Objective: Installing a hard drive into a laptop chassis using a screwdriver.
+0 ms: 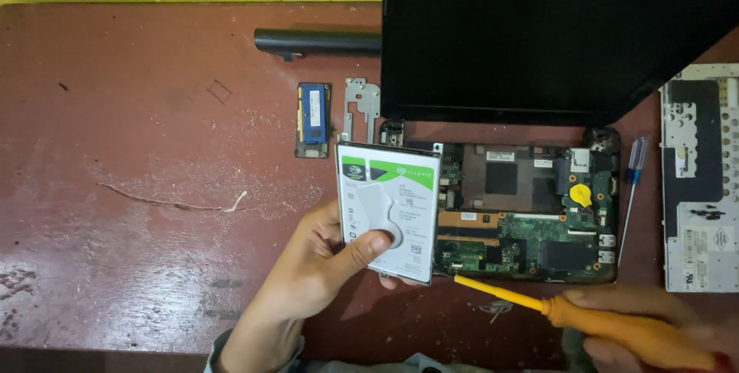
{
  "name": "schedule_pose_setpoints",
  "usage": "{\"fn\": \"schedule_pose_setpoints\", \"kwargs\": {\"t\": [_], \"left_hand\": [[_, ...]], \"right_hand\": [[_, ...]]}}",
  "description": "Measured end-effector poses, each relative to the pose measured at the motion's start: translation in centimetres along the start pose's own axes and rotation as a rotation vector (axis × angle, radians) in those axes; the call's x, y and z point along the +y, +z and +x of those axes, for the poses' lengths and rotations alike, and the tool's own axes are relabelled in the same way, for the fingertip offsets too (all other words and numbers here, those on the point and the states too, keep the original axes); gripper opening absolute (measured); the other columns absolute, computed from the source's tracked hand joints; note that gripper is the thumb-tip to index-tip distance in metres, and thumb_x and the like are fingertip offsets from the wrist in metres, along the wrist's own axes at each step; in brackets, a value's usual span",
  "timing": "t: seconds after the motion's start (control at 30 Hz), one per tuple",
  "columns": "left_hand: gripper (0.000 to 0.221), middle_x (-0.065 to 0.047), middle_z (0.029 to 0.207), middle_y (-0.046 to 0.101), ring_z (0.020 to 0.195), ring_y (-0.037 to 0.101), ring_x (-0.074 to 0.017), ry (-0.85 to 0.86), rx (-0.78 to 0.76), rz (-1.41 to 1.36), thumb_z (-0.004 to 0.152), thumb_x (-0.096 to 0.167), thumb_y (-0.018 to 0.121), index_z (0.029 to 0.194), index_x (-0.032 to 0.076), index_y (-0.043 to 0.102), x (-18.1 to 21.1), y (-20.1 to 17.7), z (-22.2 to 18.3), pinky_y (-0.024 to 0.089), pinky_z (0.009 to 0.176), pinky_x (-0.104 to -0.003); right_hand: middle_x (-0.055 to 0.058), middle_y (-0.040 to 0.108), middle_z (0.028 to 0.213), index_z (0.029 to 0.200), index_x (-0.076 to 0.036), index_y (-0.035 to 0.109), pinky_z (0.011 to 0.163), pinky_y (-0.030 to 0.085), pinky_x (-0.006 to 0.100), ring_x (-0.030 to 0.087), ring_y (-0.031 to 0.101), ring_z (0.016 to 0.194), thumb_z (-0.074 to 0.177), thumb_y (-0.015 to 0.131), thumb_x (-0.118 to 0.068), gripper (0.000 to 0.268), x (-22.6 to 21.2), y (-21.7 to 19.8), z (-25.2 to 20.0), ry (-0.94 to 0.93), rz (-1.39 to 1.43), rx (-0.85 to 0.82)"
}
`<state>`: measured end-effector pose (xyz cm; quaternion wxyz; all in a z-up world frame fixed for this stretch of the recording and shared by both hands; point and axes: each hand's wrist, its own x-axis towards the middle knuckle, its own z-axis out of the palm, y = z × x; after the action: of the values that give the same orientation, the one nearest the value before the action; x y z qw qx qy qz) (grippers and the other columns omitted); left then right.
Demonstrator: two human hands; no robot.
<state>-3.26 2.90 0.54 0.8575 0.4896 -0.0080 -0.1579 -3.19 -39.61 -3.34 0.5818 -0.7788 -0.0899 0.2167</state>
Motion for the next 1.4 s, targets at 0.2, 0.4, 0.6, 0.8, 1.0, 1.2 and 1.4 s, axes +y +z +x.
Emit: {"fn": "schedule_pose_setpoints", "kwargs": {"t": [0.2,0.4,0.6,0.8,1.0,1.2,1.4], "left_hand": [[0.031,-0.018,0.114,0.074,0.093,0.076,-0.0323,-0.037,0.072,0.101,0.1,0.02,0.063,0.124,0.002,0.062,-0.5,-0.6,0.4,0.07,0.065,-0.035],[0.03,-0.018,0.116,0.073,0.093,0.076,-0.0341,-0.028,0.078,0.07,0.1,0.017,0.062,0.126,0.002,0.06,-1.0,-0.8,0.5,0.07,0.065,-0.036],[0.033,-0.019,0.113,0.072,0.09,0.073,-0.0314,-0.017,0.138,0.022,0.1,0.015,0.062,0.129,0.0,0.059,-1.1,-1.0,0.5,0.068,0.065,-0.037],[0.03,-0.021,0.119,0.073,0.09,0.078,-0.037,-0.023,0.099,0.028,0.101,0.014,0.06,0.128,0.0,0.06,-0.9,-0.6,0.6,0.069,0.064,-0.036],[0.033,-0.019,0.113,0.072,0.088,0.073,-0.0308,0.024,0.109,0.029,0.101,0.017,0.061,0.129,-0.001,0.059,-0.8,-0.7,0.5,0.066,0.065,-0.035],[0.029,-0.019,0.117,0.073,0.095,0.076,-0.0334,0.018,0.128,0.07,0.101,0.016,0.061,0.125,0.0,0.061,-0.8,-0.6,0.3,0.07,0.065,-0.036],[0.029,-0.019,0.113,0.073,0.087,0.073,-0.0311,0.055,0.135,0.041,0.102,0.014,0.06,0.128,0.0,0.06,-0.5,-0.8,0.4,0.066,0.064,-0.035]], "right_hand": [[0.021,0.05,0.155,0.154,-0.02,0.054,0.107,0.049,0.071,0.054,0.054,0.136,0.11,0.068,-0.008,0.047,-1.2,-3.4,5.3,-0.084,0.699,-0.793],[0.011,0.057,0.057,0.139,0.027,0.061,0.032,0.041,0.033,0.022,0.051,0.039,0.092,0.055,-0.03,0.074,2.3,-5.3,0.5,0.643,0.947,-0.235],[0.01,0.07,0.135,0.123,-0.015,0.062,0.111,0.063,0.054,0.034,0.078,0.113,0.1,0.049,-0.016,0.027,-4.5,2.8,3.4,0.0,0.173,0.322],[0.03,0.057,0.075,0.142,0.017,0.073,0.042,0.04,0.038,0.029,0.045,0.048,0.088,0.059,-0.043,0.082,2.9,-7.7,3.7,1.154,0.56,-0.101],[0.039,0.058,0.145,0.143,0.001,0.06,0.112,0.038,0.07,0.056,0.054,0.136,0.1,0.077,-0.014,0.048,0.2,-3.1,6.2,0.122,0.744,-0.661],[0.036,0.075,0.108,0.144,0.012,0.051,0.052,0.066,0.032,0.021,0.075,0.061,0.095,0.062,-0.029,0.064,3.8,-6.6,3.7,0.713,0.945,-0.389],[0.029,0.051,0.15,0.135,-0.025,0.04,0.099,0.073,0.046,0.042,0.062,0.139,0.076,0.066,-0.002,0.068,-6.3,3.1,3.2,-0.303,0.006,-0.004]]}}
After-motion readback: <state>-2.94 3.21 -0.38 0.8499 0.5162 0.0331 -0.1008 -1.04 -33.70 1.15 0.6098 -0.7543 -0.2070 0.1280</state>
